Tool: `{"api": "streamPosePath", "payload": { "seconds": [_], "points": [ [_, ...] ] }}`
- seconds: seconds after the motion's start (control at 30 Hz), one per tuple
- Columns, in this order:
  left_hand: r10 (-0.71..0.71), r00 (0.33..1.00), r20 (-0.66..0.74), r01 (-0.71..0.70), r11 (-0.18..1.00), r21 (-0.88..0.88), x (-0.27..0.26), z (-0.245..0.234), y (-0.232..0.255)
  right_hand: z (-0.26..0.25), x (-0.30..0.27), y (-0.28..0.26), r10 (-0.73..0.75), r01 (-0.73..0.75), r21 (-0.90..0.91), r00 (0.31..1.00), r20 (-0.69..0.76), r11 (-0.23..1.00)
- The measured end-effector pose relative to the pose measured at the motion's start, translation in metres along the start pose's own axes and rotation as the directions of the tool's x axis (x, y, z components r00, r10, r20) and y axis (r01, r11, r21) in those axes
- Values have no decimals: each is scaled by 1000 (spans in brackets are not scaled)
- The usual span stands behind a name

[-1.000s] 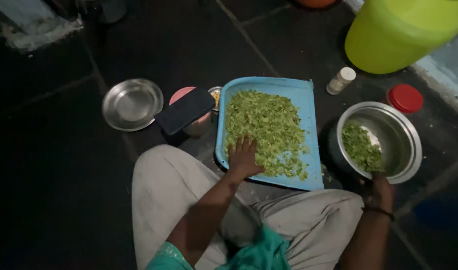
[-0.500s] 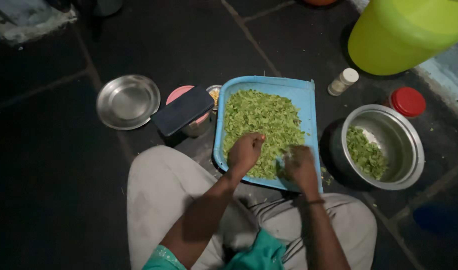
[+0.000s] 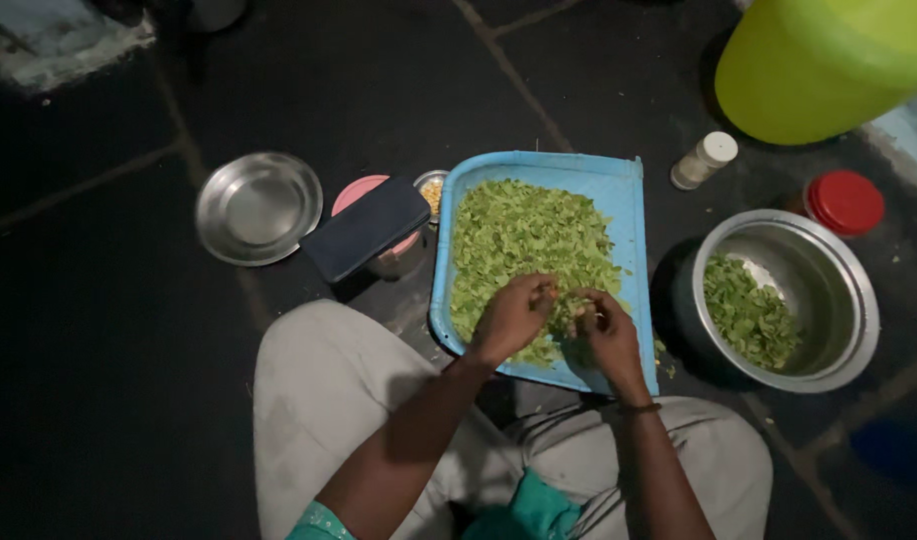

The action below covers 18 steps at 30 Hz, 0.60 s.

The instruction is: The person sits on the floor and sorts green leafy material by hand, picking pieces from a blue tray and placing them into a metal bowl. The hands repeatedly pick, separate, and transfer the leaves throughout the clip.

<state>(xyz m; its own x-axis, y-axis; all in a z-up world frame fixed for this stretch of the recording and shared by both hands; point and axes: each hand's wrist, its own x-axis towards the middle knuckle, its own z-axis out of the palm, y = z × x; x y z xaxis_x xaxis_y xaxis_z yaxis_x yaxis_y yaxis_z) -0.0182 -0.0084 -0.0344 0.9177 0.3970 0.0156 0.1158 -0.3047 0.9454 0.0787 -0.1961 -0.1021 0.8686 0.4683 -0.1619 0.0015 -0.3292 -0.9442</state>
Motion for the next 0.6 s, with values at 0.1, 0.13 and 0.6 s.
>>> {"api": "streamPosePath", "payload": {
  "seconds": [0.1, 0.13, 0.6],
  "points": [
    [-24, 994, 109, 35, 994, -100, 0, 5, -1, -4, 4, -8, 32, -39, 158, 998, 47, 987],
    [-5, 991, 137, 22, 992, -126, 0, 7, -3, -2, 4, -9, 67, -78, 200, 996, 60, 977],
    [-398, 811, 429, 572, 382, -726, 22, 38, -58, 5, -4, -48, 59, -54, 285, 998, -9, 957]
  ]
}}
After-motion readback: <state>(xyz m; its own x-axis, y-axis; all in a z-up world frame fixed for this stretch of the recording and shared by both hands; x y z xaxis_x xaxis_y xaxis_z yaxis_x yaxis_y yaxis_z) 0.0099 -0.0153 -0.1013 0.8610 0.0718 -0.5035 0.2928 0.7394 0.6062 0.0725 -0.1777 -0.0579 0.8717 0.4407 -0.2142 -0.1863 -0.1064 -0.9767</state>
